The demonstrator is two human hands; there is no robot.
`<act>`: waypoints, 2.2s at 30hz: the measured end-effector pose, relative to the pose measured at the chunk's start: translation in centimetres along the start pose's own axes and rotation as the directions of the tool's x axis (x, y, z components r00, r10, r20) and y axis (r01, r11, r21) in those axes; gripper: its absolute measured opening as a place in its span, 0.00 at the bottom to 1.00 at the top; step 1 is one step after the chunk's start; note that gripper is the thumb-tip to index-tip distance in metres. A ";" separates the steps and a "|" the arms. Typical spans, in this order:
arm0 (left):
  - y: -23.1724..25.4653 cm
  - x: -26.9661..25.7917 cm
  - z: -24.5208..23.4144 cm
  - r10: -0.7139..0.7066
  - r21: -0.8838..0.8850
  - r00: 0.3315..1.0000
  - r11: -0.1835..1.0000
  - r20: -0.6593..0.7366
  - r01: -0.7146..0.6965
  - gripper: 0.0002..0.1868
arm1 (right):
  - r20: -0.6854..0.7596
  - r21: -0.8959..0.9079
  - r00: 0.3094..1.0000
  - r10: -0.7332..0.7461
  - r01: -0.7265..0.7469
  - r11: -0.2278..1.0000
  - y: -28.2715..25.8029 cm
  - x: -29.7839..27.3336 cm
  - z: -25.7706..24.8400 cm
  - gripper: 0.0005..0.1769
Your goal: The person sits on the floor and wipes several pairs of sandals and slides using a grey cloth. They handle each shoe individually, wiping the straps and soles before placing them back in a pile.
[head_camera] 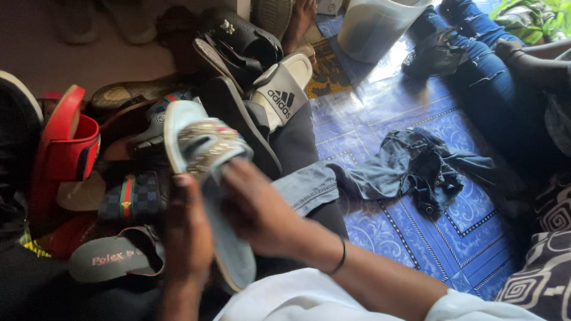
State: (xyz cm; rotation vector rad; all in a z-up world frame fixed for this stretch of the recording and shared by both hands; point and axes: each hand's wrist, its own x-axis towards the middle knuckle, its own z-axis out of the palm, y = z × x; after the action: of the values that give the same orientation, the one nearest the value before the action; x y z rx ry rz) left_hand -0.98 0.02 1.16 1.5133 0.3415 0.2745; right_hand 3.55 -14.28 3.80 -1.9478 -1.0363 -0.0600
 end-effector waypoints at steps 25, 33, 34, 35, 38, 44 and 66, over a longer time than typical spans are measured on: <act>-0.1 1.7 1.1 -0.041 0.066 0.999 0.997 0.020 0.040 0.29 | 0.007 0.062 0.981 0.192 -0.192 0.979 -0.6 0.2 -1.7 0.31; -0.9 3.0 -0.4 -0.100 0.143 0.974 0.981 -0.203 0.130 0.29 | 0.109 0.383 0.979 0.170 -0.199 0.902 -1.6 -1.2 0.2 0.36; -1.3 2.6 0.4 0.084 0.184 0.978 0.982 -0.189 -0.049 0.29 | 0.127 0.486 0.969 0.213 -0.248 0.838 -0.9 -0.9 0.3 0.36; -1.4 2.2 1.0 0.264 0.224 0.950 0.948 -0.164 -0.225 0.28 | 0.103 0.489 0.968 0.227 -0.248 0.836 -0.3 -0.4 0.3 0.36; -0.8 1.4 2.6 0.063 0.026 0.993 0.998 -0.104 -0.061 0.26 | -0.003 0.375 0.971 0.238 -0.220 0.901 0.7 1.2 -0.8 0.36; 1.1 0.5 3.9 0.136 0.087 0.991 0.987 0.000 -0.135 0.22 | -0.141 -0.058 0.990 0.027 -0.035 0.998 2.2 1.9 -3.2 0.28; -5.2 3.6 1.8 -0.090 -0.053 0.994 0.995 -0.069 0.087 0.23 | -0.212 0.099 0.965 0.155 -0.136 0.986 -1.4 1.4 -4.0 0.34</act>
State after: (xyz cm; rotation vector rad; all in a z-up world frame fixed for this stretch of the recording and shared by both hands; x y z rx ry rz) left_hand 2.84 -0.48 -4.17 1.4378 0.4542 0.2650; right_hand 4.88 -16.01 7.69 -1.8877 -0.7380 -0.1440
